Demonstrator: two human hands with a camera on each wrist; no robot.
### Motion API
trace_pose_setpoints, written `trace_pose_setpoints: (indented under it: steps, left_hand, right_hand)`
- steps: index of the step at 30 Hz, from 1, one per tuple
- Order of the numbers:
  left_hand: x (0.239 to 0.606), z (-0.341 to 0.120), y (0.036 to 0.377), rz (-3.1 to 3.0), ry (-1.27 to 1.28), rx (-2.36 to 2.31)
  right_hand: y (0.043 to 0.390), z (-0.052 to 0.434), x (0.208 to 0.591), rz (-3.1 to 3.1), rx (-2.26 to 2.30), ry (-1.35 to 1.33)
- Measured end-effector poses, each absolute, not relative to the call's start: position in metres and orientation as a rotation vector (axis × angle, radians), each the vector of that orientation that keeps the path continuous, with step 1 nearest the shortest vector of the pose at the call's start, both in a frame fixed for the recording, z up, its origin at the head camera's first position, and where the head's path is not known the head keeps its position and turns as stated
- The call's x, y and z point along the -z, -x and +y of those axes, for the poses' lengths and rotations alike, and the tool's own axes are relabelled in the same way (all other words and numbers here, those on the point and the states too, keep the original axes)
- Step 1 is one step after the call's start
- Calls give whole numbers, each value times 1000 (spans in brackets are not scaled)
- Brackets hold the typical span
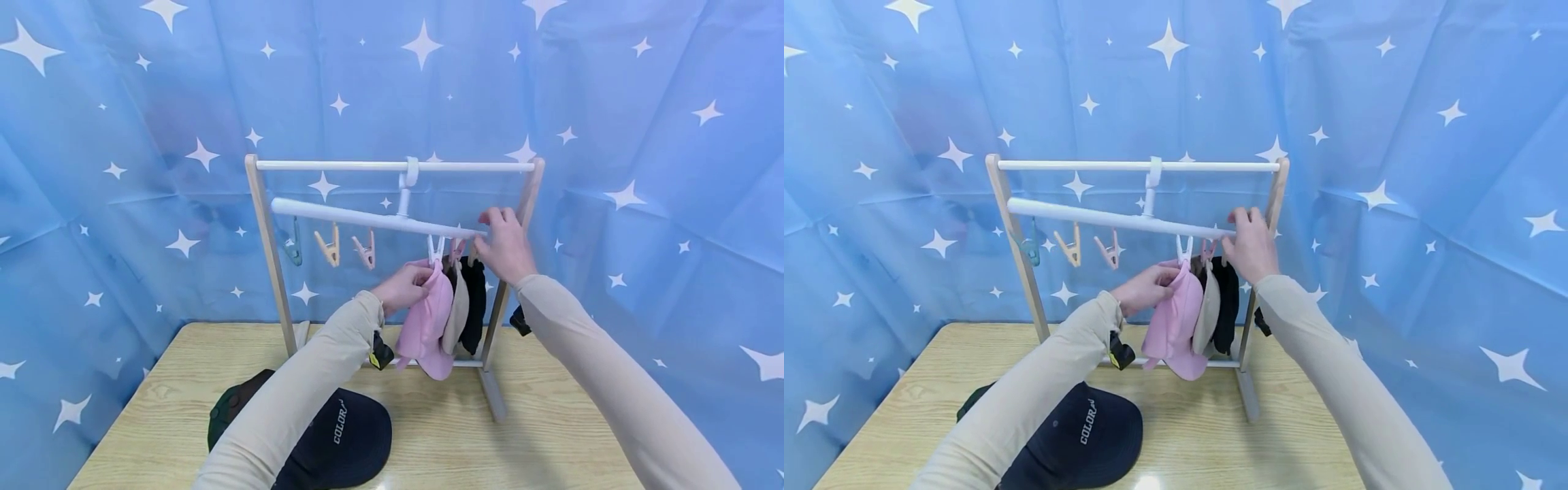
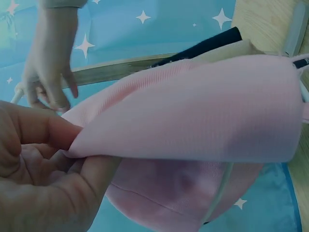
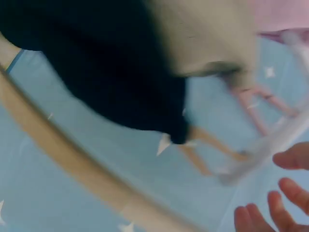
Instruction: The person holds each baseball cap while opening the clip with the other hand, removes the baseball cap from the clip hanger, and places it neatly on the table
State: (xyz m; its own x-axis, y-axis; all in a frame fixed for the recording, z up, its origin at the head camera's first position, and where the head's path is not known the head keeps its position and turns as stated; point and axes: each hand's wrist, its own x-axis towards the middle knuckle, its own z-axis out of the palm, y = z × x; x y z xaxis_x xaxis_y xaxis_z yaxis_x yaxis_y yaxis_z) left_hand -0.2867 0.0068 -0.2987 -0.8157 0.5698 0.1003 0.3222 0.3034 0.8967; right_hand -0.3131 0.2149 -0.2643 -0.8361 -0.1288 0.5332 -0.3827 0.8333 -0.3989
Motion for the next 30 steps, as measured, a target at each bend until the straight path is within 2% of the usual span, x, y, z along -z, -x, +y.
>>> trace_pose_setpoints:
  steps: [5, 11, 18, 23, 30]
  left_hand:
    - [299, 4, 287, 2360, -818, -1501]
    - [297, 4, 288, 2368, -853, -1499]
    - [296, 2, 287, 2388, -833, -1452]
    - [296, -1, 285, 2387, -823, -1454]
    - [299, -4, 282, 2376, -790, -1429]
  right_hand:
    - [303, 190, 258, -2602, -835, -451]
    - [297, 169, 254, -2715, -887, -307]
    - [305, 166, 241, -2825, -1122, -139]
    - [308, 167, 225, -2954, -1364, -124]
    - [308, 166, 219, -3032, -1228, -168]
